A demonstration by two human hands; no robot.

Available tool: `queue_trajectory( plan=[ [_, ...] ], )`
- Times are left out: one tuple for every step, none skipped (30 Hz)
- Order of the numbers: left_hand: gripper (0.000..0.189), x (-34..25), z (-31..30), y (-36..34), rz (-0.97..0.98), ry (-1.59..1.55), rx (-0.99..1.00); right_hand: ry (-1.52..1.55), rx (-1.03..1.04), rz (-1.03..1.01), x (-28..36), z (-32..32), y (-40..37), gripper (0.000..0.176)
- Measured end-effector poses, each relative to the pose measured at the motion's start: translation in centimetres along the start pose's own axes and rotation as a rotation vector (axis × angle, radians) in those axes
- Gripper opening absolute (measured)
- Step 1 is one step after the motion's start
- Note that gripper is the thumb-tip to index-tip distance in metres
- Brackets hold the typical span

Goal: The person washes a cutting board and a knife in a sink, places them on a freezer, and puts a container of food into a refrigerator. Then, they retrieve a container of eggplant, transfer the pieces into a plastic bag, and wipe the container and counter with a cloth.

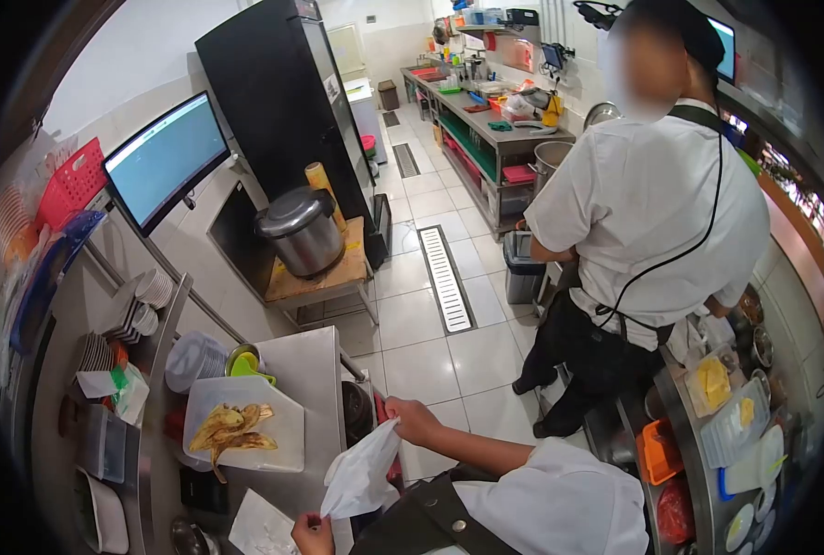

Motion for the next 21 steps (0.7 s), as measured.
queue_trajectory(
  plan=[
    [0.02,0.0,0.3,0.1,0.034,0.016,0.031,-0.037,-0.001,0.018,0.0,0.0,0.0,0.02],
    [0.021,0.2,0.7,0.1,0.064,0.031,0.07,-0.077,0.002,0.044,-0.2,-0.1,-0.1,0.021],
    [0.023,1.1,1.1,0.2,0.003,0.01,0.121,-0.132,0.001,-0.018,-0.1,-0.3,-0.2,0.02],
    [0.023,1.4,1.5,0.4,0.0,0.027,0.144,-0.188,-0.006,-0.077,-0.1,-1.0,0.0,0.019],
    [0.022,1.7,1.5,0.4,-0.003,0.047,0.168,-0.241,-0.012,-0.135,-0.1,-1.6,0.2,0.018],
    [0.022,1.4,1.3,0.1,-0.011,0.067,0.192,-0.264,0.002,-0.141,-0.3,-2.2,0.4,0.019],
    [0.023,1.3,1.3,-0.1,-0.066,0.039,0.245,-0.287,0.022,-0.146,-0.6,-2.7,0.5,0.019],
    [0.024,0.3,1.3,-0.1,-0.077,0.064,0.285,-0.31,0.046,-0.148,-1.0,-3.0,0.5,0.019],
    [0.026,-0.4,1.6,-0.1,-0.089,0.089,0.331,-0.281,0.107,-0.044,-2.2,-2.9,0.3,0.02],
    [0.029,-0.5,2.5,-0.3,-0.103,0.109,0.381,-0.249,0.209,0.018,-3.3,-2.5,0.2,0.02],
    [0.048,0.9,4.6,-0.4,-0.074,0.059,0.553,-0.215,0.311,0.085,-4.6,-2.1,0.0,0.021],
    [0.053,0.5,5.8,-0.7,-0.011,-0.07,0.566,-0.178,0.408,0.159,-5.8,-1.4,-0.5,0.021],
    [0.058,0.0,6.9,-0.7,0.051,-0.201,0.574,-0.19,0.48,0.206,-6.9,-0.8,-1.2,0.023],
    [0.063,-0.8,7.8,-0.3,0.114,-0.333,0.576,-0.219,0.542,0.247,-7.7,-0.1,-2.0,0.023],
    [0.063,-2.4,8.3,0.3,0.164,-0.249,0.527,-0.243,0.597,0.285,-8.0,0.8,-2.8,0.024],
    [0.064,-5.4,8.8,1.0,0.224,-0.165,0.474,-0.264,0.646,0.318,-8.1,1.7,-3.5,0.024],
    [0.064,-7.9,9.6,1.9,0.292,-0.082,0.42,-0.233,0.67,0.326,-7.7,2.7,-4.0,0.022],
    [0.051,-10.0,11.1,2.4,0.395,-0.067,0.356,-0.204,0.692,0.328,-7.6,3.5,-4.6,0.021],
    [0.037,-11.8,12.7,2.8,0.499,-0.055,0.288,-0.107,0.719,0.301,-7.9,5.0,-5.5,0.024],
    [0.034,-9.8,15.0,2.7,0.436,-0.099,0.356,-0.012,0.745,0.269,-8.0,6.1,-6.0,0.026],
    [0.03,-7.8,17.3,2.6,0.369,-0.142,0.42,-0.023,0.76,0.249,-8.1,6.5,-5.8,0.029]
  ],
)
Point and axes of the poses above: each hand's wrist, its own y-axis towards the middle knuckle, its own z-axis out of the palm, x = y × z, the point moved 6 cm from there along y, towards the middle knuckle
